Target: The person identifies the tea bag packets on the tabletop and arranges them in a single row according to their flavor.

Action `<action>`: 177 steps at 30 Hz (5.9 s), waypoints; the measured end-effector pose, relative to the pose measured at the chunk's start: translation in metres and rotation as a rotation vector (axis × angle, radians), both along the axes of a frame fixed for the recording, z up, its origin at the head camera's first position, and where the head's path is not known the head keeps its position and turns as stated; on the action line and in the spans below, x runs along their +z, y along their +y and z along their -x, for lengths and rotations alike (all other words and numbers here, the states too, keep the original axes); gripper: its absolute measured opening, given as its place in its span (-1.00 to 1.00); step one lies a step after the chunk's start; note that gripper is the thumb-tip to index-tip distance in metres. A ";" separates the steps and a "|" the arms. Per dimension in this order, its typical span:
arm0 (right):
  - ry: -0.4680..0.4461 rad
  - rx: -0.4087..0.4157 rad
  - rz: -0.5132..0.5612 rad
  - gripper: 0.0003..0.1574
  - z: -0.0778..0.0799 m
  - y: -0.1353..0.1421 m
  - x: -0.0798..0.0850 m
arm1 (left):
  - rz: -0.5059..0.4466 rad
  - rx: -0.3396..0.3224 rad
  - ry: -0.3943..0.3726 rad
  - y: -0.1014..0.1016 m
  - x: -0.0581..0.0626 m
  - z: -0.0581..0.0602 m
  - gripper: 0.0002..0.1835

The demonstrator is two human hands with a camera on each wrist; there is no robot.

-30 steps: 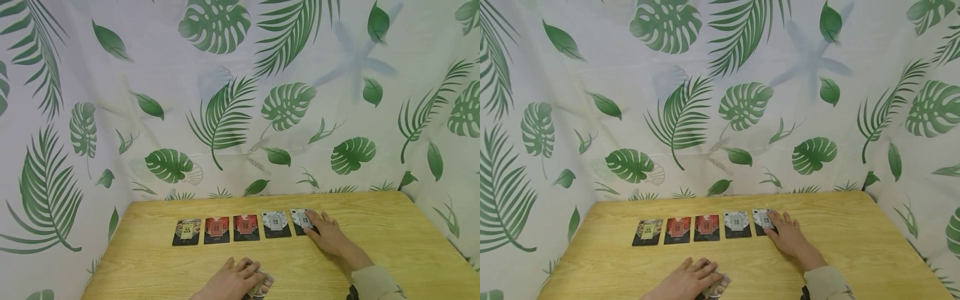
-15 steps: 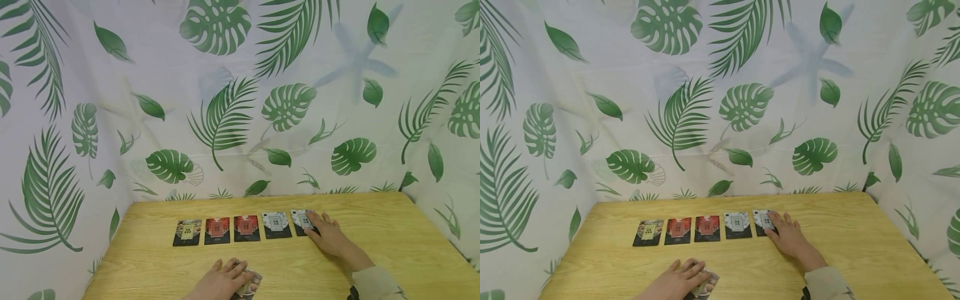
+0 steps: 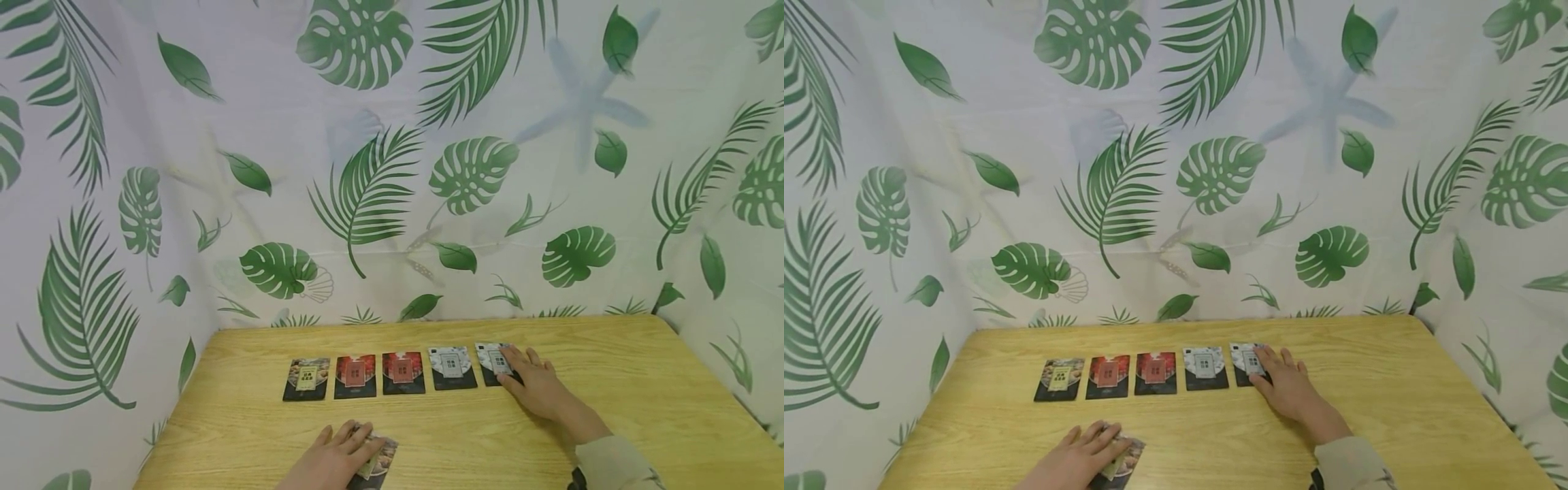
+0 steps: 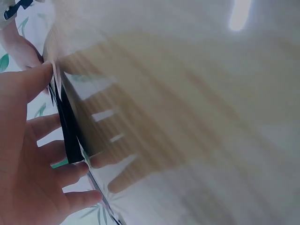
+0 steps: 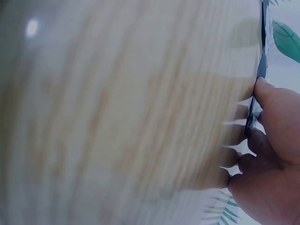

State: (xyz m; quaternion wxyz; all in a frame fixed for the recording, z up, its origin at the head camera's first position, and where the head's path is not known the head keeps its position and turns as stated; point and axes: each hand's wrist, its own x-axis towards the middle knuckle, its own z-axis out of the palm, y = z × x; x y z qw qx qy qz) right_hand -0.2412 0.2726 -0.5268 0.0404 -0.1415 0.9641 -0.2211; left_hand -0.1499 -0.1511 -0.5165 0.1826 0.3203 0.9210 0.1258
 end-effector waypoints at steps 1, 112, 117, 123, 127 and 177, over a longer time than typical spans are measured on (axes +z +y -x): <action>0.003 0.000 -0.005 -0.15 0.000 0.000 0.000 | 0.002 0.008 -0.001 -0.002 0.001 0.000 -0.07; 0.034 0.005 -0.022 -0.15 -0.002 -0.001 0.005 | 0.055 0.524 0.097 -0.145 0.010 0.075 -0.19; 0.028 0.006 -0.026 -0.15 -0.001 0.000 0.004 | 0.048 0.526 0.090 -0.145 0.011 0.079 -0.18; 0.028 0.003 -0.029 -0.15 -0.001 0.000 0.003 | 0.053 0.528 0.100 -0.146 0.008 0.083 -0.19; 0.028 0.008 -0.021 -0.16 -0.001 0.000 0.003 | 0.052 0.521 0.116 -0.145 0.008 0.085 -0.20; 0.165 -0.047 -0.089 -0.19 0.011 -0.023 0.032 | -0.024 0.530 0.332 -0.106 0.034 0.091 -0.25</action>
